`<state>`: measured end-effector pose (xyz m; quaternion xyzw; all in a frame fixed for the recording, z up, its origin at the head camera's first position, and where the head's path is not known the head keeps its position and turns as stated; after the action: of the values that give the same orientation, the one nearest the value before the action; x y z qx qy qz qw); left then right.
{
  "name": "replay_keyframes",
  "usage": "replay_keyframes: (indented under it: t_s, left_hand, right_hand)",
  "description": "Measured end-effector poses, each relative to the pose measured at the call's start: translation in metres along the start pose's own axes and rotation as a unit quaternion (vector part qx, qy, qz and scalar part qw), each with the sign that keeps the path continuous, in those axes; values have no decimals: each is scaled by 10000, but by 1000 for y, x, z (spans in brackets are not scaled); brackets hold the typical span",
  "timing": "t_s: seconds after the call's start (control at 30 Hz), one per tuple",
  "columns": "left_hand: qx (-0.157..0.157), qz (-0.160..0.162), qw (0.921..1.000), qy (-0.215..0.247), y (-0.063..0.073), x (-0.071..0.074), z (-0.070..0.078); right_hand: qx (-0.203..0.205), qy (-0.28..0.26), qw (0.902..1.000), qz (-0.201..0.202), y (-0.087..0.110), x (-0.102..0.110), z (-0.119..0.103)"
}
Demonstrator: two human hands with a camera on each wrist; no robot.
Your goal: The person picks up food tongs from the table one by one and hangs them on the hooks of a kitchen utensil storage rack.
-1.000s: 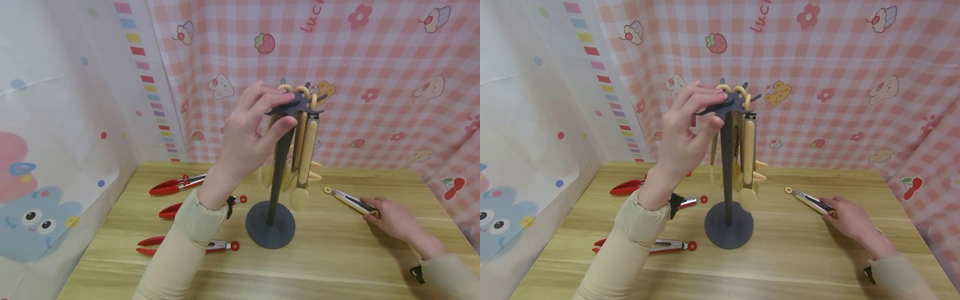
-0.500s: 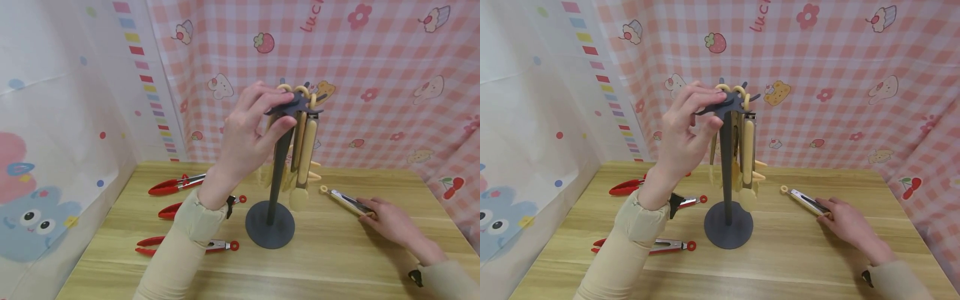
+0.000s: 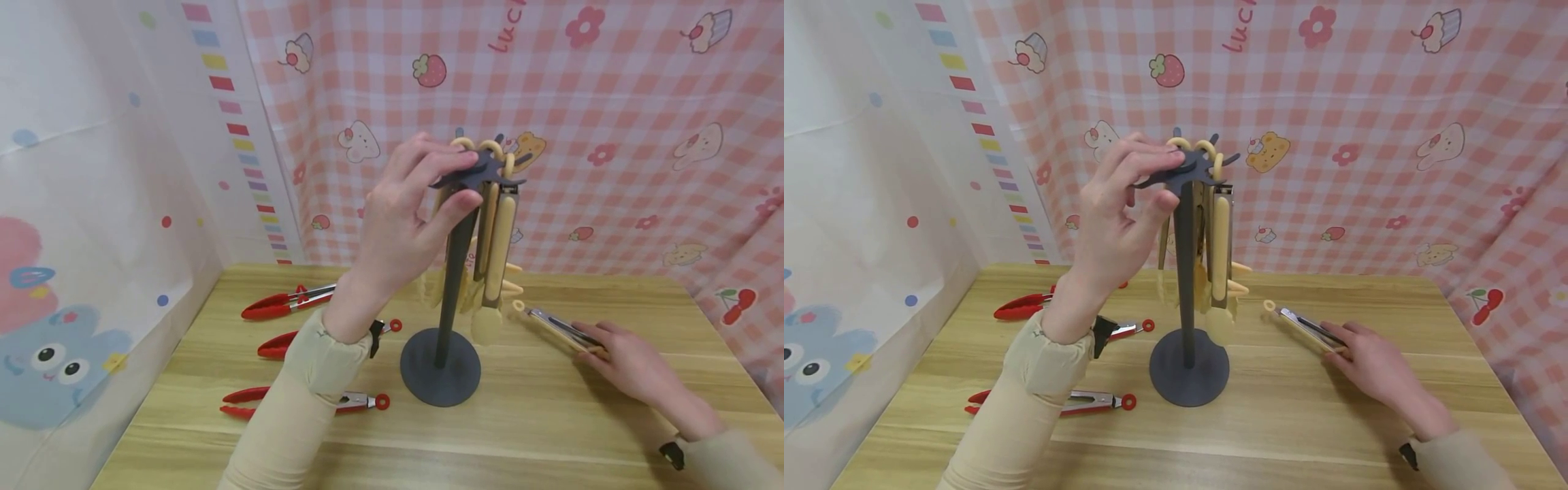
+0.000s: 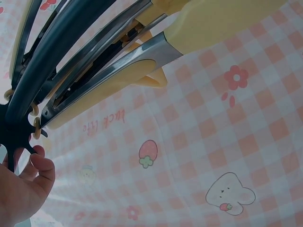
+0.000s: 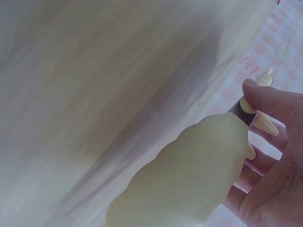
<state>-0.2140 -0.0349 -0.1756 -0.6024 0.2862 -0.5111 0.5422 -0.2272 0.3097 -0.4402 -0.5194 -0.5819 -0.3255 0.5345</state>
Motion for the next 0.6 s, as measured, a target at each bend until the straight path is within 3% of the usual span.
replay_keyframes:
  t_s: [0.6]
  left_hand:
    - [68,-6,10000,-18,0,-1,0]
  right_hand:
    - [157,-268,9980,556,1,10,-22]
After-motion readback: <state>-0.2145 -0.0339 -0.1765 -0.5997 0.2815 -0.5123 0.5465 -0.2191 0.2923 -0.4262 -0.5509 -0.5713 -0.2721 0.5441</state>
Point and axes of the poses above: each hand's wrist, its own y-axis away from the middle knuckle, its own x-axis out of the back of the hand, z = x × y, the point moved 6 cm from there along -y, towards the middle knuckle, and after that the axes turned 7 degrees about -x, right-handed, at the moved point
